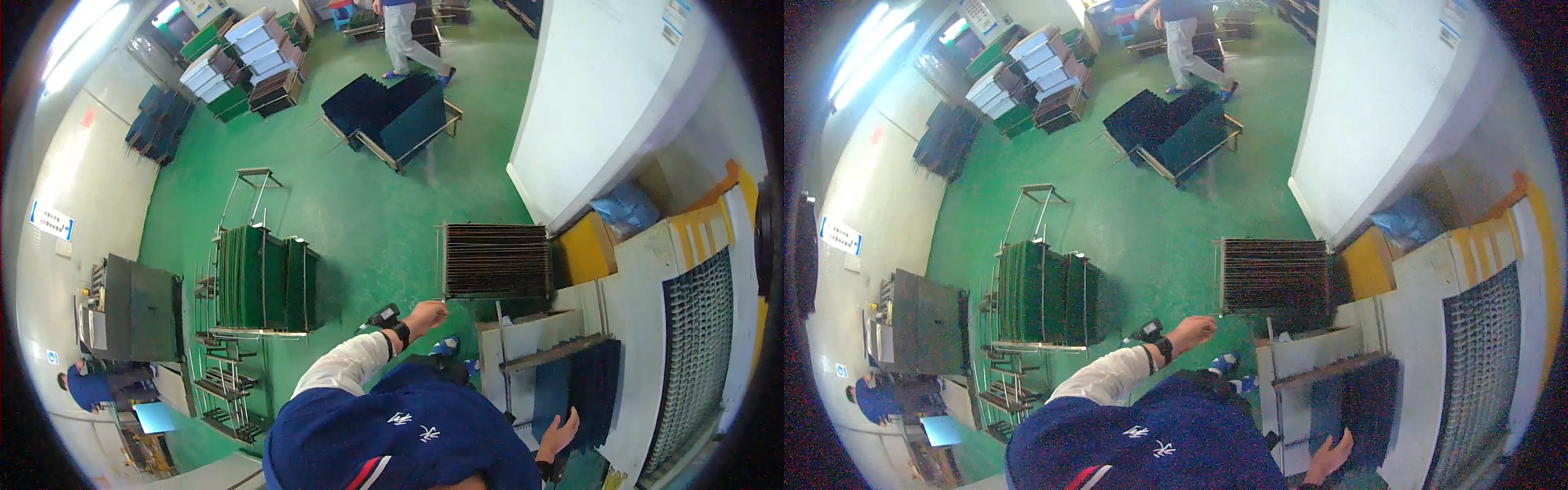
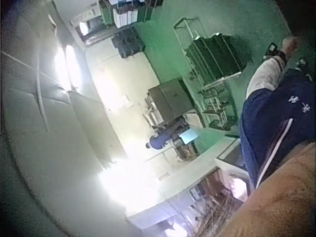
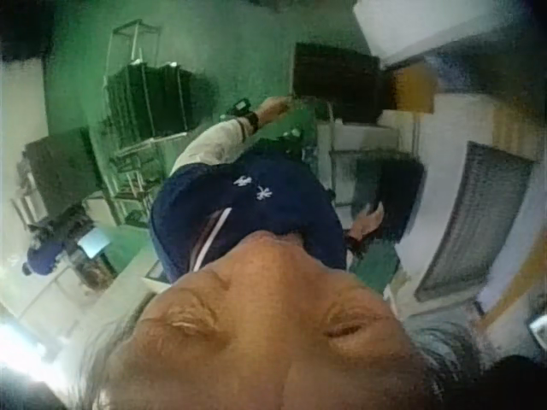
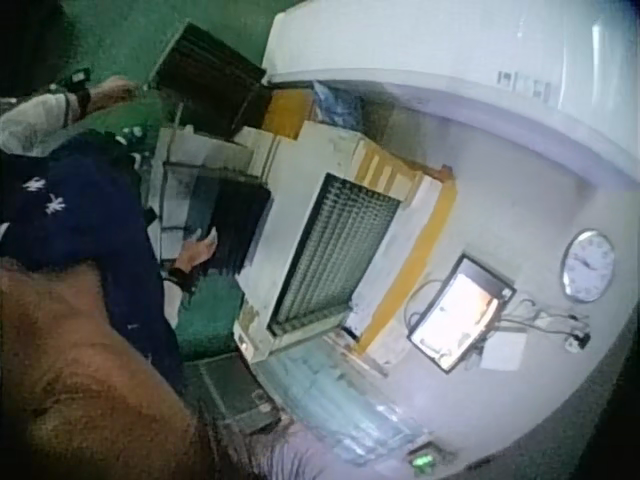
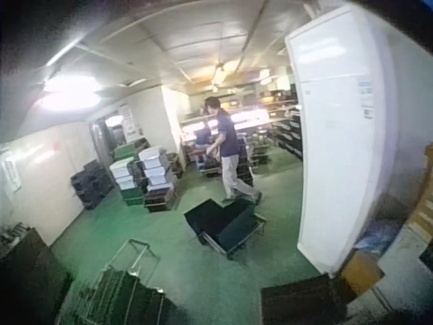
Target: Loading blue industrial sheets into a processing machine and organizing them into storage racks on a fabrication floor.
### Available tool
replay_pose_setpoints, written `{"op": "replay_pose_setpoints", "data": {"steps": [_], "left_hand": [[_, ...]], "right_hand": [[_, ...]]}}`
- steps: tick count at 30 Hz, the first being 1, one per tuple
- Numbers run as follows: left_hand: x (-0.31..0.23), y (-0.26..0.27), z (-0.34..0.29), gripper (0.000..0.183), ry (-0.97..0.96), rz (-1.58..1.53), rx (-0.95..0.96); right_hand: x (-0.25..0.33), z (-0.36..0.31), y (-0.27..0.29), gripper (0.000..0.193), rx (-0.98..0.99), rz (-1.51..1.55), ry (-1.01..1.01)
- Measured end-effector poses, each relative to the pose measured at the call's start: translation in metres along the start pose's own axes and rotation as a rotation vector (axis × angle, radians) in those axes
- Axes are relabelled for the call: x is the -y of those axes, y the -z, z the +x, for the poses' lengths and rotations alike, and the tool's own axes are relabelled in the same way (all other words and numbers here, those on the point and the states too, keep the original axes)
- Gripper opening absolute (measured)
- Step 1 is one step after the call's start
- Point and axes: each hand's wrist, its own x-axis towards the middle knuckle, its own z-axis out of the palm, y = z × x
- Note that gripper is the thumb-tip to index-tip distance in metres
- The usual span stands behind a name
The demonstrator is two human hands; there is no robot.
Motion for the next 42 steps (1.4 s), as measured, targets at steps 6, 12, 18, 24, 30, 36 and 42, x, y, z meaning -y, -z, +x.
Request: {"op": "replay_pose_setpoints", "data": {"steps": [6, 12, 18, 24, 30, 36, 42], "left_hand": [[0.01, 0.017, -0.005, 0.032, 0.177, -0.195, -0.097], [0.0, 0.002, -0.015, 0.035, 0.147, -0.271, -0.012], [-0.009, -0.012, -0.026, 0.035, 0.123, -0.274, 0.001], [0.0, -0.092, -0.01, 0.017, 0.026, -0.214, 0.106], [0.015, -0.187, -0.004, 0.024, -0.006, 0.045, 0.398], [0.036, -0.267, -0.028, 0.027, -0.001, 0.33, 0.584], [0.061, -0.314, -0.053, 0.048, 0.108, 0.418, 0.711]], "right_hand": [[-0.027, 0.001, -0.013, 0.041, 0.077, -0.105, -0.047], [-0.064, 0.009, -0.03, 0.017, 0.062, -0.279, 0.083], [-0.075, 0.011, -0.037, 0.029, 0.144, -0.311, -0.03], [-0.058, 0.024, -0.004, 0.029, 0.226, -0.321, 0.024], [-0.065, 0.031, 0.068, 0.027, 0.179, -0.2, 0.181], [-0.077, 0.038, 0.145, 0.052, 0.191, -0.181, 0.088], [-0.074, 0.038, 0.236, 0.05, 0.143, -0.171, -0.055]]}}
